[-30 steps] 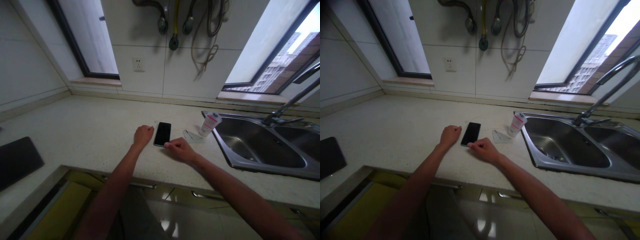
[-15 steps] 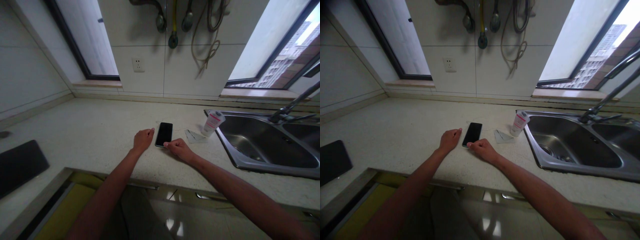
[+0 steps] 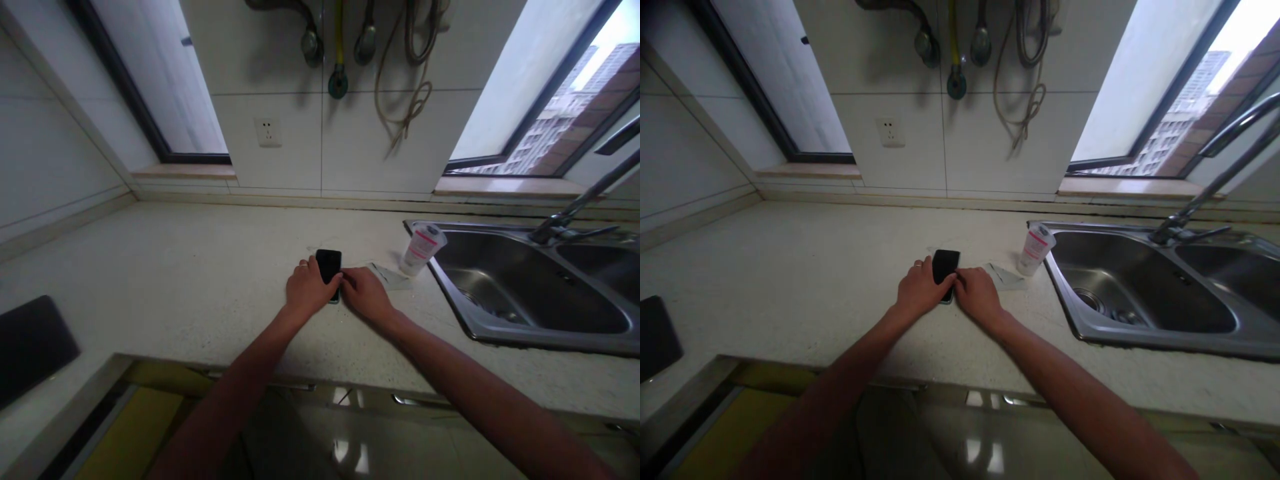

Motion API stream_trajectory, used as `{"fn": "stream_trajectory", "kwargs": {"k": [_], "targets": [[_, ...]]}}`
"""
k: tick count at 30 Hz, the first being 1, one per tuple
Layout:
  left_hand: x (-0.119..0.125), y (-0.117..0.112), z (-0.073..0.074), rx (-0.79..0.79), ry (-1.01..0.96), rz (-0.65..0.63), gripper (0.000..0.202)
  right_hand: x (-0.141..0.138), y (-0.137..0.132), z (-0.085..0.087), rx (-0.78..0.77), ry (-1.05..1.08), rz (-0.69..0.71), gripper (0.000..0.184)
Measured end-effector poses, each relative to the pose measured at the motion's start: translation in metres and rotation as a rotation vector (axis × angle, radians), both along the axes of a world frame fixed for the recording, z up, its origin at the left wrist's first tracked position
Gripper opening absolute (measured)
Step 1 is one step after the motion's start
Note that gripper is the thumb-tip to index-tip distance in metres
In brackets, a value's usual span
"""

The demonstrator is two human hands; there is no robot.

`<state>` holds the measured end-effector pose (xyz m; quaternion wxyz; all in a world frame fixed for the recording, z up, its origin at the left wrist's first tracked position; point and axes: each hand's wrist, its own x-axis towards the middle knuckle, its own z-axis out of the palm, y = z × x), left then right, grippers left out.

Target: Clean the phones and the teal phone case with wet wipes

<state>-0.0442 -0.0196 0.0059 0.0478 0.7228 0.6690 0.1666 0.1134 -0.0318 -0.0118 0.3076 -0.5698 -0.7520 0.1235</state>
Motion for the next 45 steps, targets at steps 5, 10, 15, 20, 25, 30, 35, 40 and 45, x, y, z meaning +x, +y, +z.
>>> {"fn": "stream_trajectory", "kwargs": {"k": [5,10,15,20,25,30,35,40,45], "targets": [[0.010,0.014,0.006,-0.094,0.011,0.015,0.103,0.009,0.008,-0.015,-0.055,0.217,-0.040,0.041],[0.006,0.019,0.009,-0.150,-0.031,0.041,0.085,0.011,0.014,-0.027,-0.219,0.601,0.056,0.049],[-0.014,0.021,0.014,-0.184,-0.138,0.025,0.077,0.002,0.010,-0.024,-0.307,0.861,0.164,0.051],[-0.026,0.021,0.015,-0.124,-0.259,0.044,0.086,-0.005,0.010,-0.016,-0.390,1.018,0.194,0.052],[-0.023,0.018,0.012,-0.072,-0.311,0.053,0.083,-0.001,0.009,-0.004,-0.440,1.067,0.177,0.053],[-0.022,0.016,0.016,-0.066,-0.337,0.060,0.079,-0.001,0.006,0.002,-0.453,1.059,0.179,0.054],[-0.021,0.016,0.017,-0.056,-0.403,0.100,0.073,-0.004,0.005,-0.002,-0.451,1.071,0.205,0.053],[-0.018,0.017,0.015,0.058,-0.562,0.117,0.079,-0.002,0.005,-0.001,-0.488,1.082,0.208,0.051],[-0.013,0.016,0.013,0.024,-0.658,0.093,0.086,-0.002,0.005,-0.002,-0.505,1.047,0.306,0.045]]}}
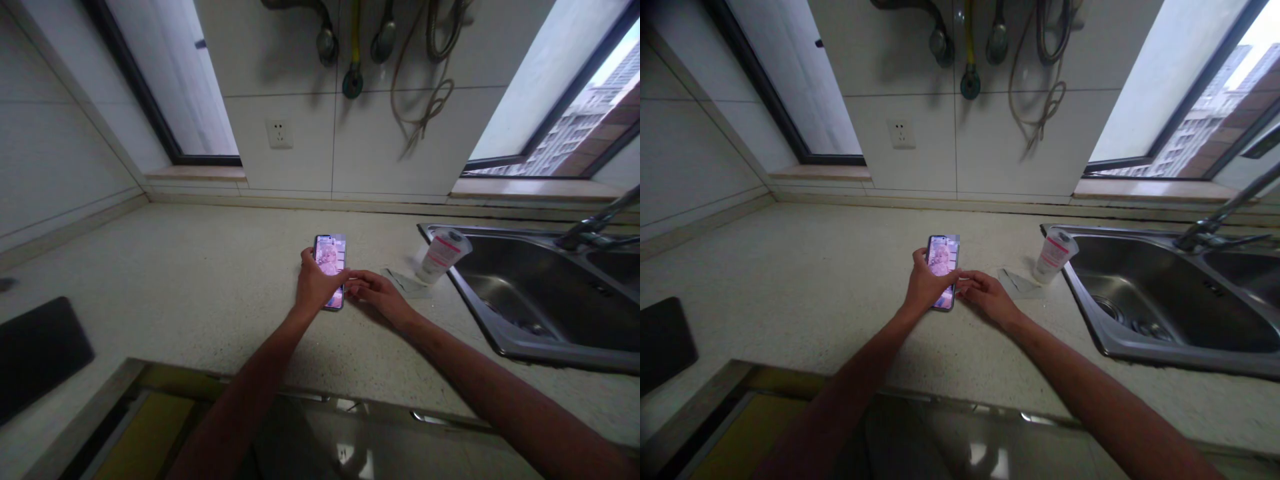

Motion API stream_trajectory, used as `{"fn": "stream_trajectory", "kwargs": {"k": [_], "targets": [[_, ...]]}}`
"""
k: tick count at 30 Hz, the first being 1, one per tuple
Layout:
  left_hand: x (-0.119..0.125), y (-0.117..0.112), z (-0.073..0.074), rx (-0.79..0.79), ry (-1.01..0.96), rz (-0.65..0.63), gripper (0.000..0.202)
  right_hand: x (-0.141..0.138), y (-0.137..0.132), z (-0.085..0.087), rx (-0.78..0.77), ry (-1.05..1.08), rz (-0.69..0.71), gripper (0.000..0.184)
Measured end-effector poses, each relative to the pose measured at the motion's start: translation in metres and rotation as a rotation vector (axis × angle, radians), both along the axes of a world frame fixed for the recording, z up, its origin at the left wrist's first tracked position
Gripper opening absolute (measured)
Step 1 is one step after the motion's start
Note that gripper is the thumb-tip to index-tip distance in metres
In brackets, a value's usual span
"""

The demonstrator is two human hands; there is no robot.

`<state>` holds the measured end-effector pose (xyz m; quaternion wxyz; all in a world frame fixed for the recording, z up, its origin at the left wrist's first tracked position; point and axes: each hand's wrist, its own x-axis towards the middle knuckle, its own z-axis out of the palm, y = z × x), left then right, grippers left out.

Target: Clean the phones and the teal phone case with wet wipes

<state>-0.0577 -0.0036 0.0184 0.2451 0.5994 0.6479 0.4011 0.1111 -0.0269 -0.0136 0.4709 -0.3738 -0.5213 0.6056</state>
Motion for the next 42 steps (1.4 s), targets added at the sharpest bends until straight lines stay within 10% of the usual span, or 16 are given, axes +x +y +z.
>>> {"fn": "stream_trajectory", "kwargs": {"k": [18,27,32,42], "targets": [[-0.009,0.010,0.004,-0.146,-0.137,0.055,0.066,0.005,0.002,0.001,0.008,-0.018,0.010,0.043],[-0.002,0.017,-0.013,-0.116,-0.604,-0.015,0.061,0.015,-0.001,0.018,-0.025,-0.106,0.007,0.044],[0.003,0.016,-0.016,0.014,-0.523,-0.021,0.037,-0.005,-0.013,0.012,-0.100,-0.034,0.185,0.038],[0.002,0.004,-0.006,0.153,-0.430,-0.129,0.045,-0.011,-0.009,-0.001,-0.165,-0.034,-0.022,0.034]]}}
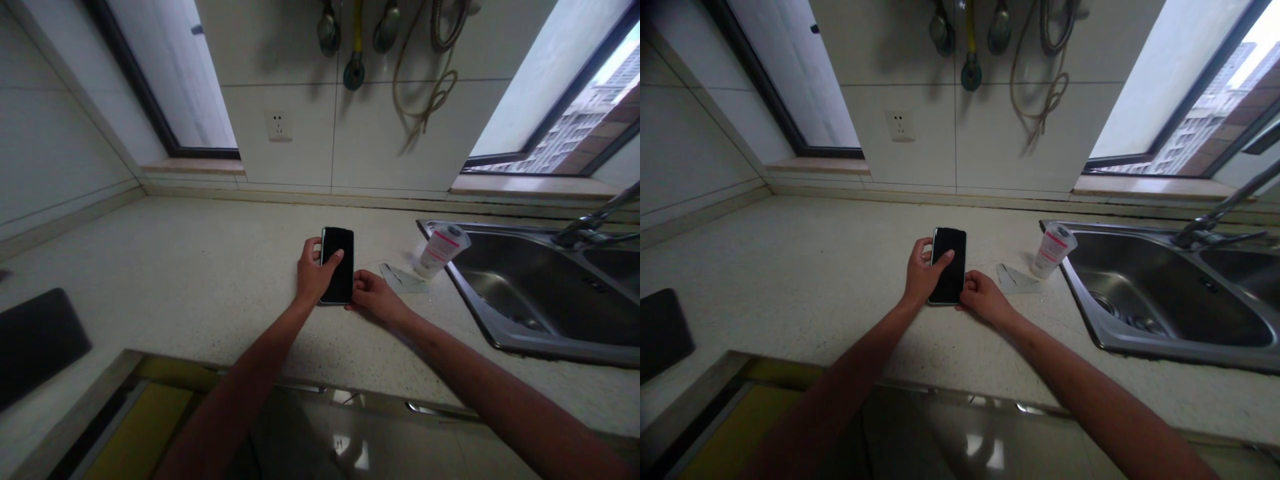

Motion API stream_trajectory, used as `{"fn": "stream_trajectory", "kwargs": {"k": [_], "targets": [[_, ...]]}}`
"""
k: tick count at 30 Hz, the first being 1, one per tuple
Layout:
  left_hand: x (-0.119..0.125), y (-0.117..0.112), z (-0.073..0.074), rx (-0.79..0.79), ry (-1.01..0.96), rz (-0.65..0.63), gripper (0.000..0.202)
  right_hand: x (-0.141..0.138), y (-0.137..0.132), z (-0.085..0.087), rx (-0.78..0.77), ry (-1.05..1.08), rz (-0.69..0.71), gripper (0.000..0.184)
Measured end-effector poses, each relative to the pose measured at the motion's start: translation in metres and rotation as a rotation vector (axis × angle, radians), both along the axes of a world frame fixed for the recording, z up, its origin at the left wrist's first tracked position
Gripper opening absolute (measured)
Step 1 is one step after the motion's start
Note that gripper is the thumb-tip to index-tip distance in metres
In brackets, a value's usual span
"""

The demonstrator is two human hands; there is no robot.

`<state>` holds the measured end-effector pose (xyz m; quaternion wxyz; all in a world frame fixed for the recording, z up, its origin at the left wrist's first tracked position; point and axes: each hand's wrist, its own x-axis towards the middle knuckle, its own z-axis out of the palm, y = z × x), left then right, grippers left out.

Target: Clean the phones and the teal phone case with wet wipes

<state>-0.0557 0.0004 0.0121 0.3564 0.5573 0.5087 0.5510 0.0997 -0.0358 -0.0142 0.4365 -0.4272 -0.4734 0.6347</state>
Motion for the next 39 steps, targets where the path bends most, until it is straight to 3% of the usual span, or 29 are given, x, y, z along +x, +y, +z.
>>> {"fn": "stream_trajectory", "kwargs": {"k": [7,12,18,24,33,39], "targets": [[0.002,-0.001,-0.002,0.035,-0.008,-0.060,0.056,-0.003,0.001,-0.002,0.057,0.024,-0.013,0.040],[0.004,0.000,0.000,-0.055,-0.172,-0.105,0.061,0.000,0.003,0.004,0.087,0.033,0.015,0.046],[0.008,-0.001,0.004,-0.141,-0.335,-0.145,0.050,0.009,0.001,0.014,0.133,-0.118,0.073,0.052],[0.009,-0.002,-0.003,-0.272,-0.376,-0.102,0.055,0.013,0.001,0.017,0.185,-0.145,0.126,0.048],[0.011,0.000,-0.006,-0.254,-0.439,0.035,0.056,0.002,-0.010,0.030,-0.045,-0.097,0.176,0.045],[0.011,0.002,-0.006,-0.274,-0.425,-0.011,0.057,0.002,-0.008,0.023,0.003,-0.065,0.191,0.046]]}}
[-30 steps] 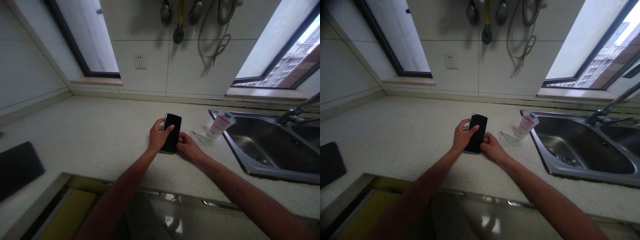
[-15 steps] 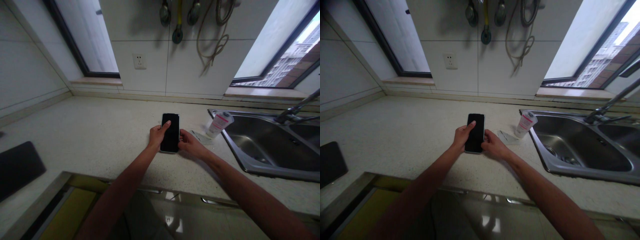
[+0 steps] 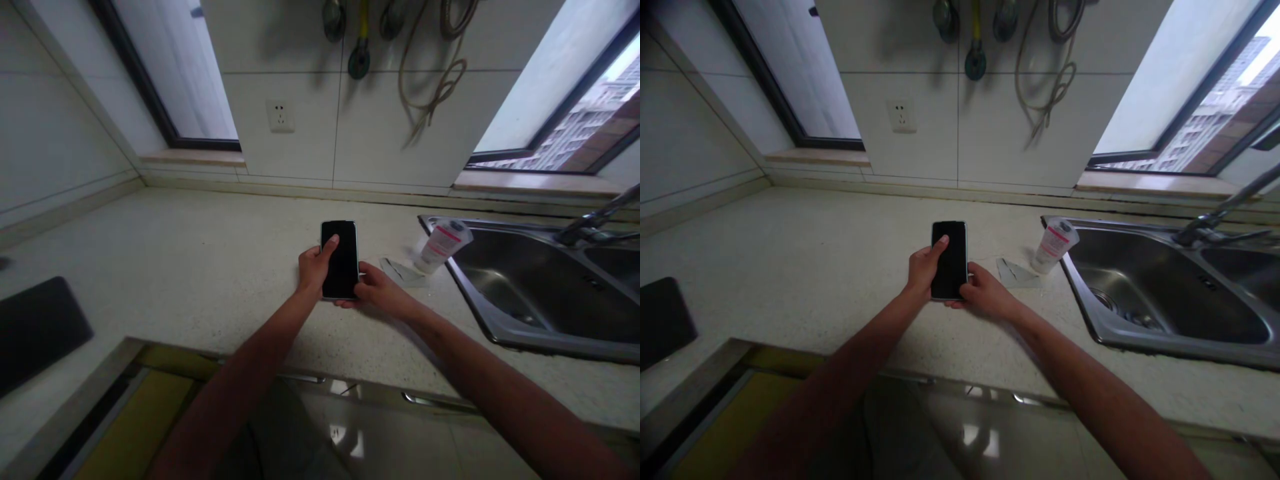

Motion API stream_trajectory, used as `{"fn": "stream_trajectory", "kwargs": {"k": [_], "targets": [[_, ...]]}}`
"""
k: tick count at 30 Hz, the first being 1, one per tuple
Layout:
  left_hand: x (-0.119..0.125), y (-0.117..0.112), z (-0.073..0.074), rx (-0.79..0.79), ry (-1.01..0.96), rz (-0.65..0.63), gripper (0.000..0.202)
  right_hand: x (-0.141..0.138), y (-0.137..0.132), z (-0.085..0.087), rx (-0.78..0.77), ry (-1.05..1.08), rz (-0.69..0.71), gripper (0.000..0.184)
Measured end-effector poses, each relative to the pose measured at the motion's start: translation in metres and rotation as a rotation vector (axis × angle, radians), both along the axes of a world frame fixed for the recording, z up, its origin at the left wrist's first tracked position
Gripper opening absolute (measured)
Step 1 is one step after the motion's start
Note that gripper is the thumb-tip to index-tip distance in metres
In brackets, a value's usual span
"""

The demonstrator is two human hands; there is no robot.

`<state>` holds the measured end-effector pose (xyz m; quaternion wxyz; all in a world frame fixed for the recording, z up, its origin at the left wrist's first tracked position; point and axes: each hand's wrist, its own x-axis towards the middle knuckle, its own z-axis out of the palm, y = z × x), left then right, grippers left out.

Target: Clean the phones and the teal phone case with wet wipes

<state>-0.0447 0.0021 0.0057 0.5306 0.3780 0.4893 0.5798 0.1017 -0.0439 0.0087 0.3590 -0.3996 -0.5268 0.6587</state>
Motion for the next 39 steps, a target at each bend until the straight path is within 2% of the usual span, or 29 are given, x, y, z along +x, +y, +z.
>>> {"fn": "stream_trajectory", "kwargs": {"k": [6,9,14,16,19,21,23,25,27,29,35,39], "targets": [[0.001,-0.001,0.006,-0.046,-0.030,-0.064,0.060,0.005,0.003,-0.002,0.104,-0.134,0.034,0.041],[0.001,-0.003,0.007,-0.058,-0.079,-0.100,0.061,0.008,0.003,-0.002,0.160,-0.112,0.065,0.039],[-0.002,0.000,0.003,-0.090,-0.101,-0.182,0.061,0.013,0.002,0.003,0.090,-0.009,0.183,0.044],[-0.003,0.002,0.000,-0.075,-0.030,-0.193,0.060,0.013,0.001,0.005,0.056,0.002,0.159,0.046],[-0.001,0.001,-0.001,0.052,0.163,-0.075,0.056,0.013,0.001,0.008,0.035,-0.022,0.069,0.043],[0.000,-0.004,0.001,0.143,0.276,-0.037,0.067,0.014,0.004,0.008,0.056,-0.052,0.027,0.042],[0.000,-0.011,0.005,0.199,0.387,-0.095,0.096,0.017,0.007,0.009,0.094,-0.077,-0.025,0.039],[0.000,-0.016,0.009,0.235,0.436,-0.193,0.107,0.021,0.010,0.010,0.139,-0.104,-0.096,0.034],[-0.001,-0.018,0.010,0.236,0.412,-0.311,0.101,0.025,0.012,0.011,0.169,-0.133,-0.128,0.030],[-0.001,-0.017,0.010,0.210,0.376,-0.374,0.095,0.027,0.012,0.013,0.180,-0.153,-0.112,0.029],[0.001,-0.015,0.003,0.241,0.263,-0.384,0.089,0.026,0.007,0.016,0.206,-0.136,-0.105,0.030],[0.001,-0.016,0.001,0.186,0.227,-0.425,0.083,0.023,0.005,0.017,0.232,-0.111,-0.113,0.030]]}}
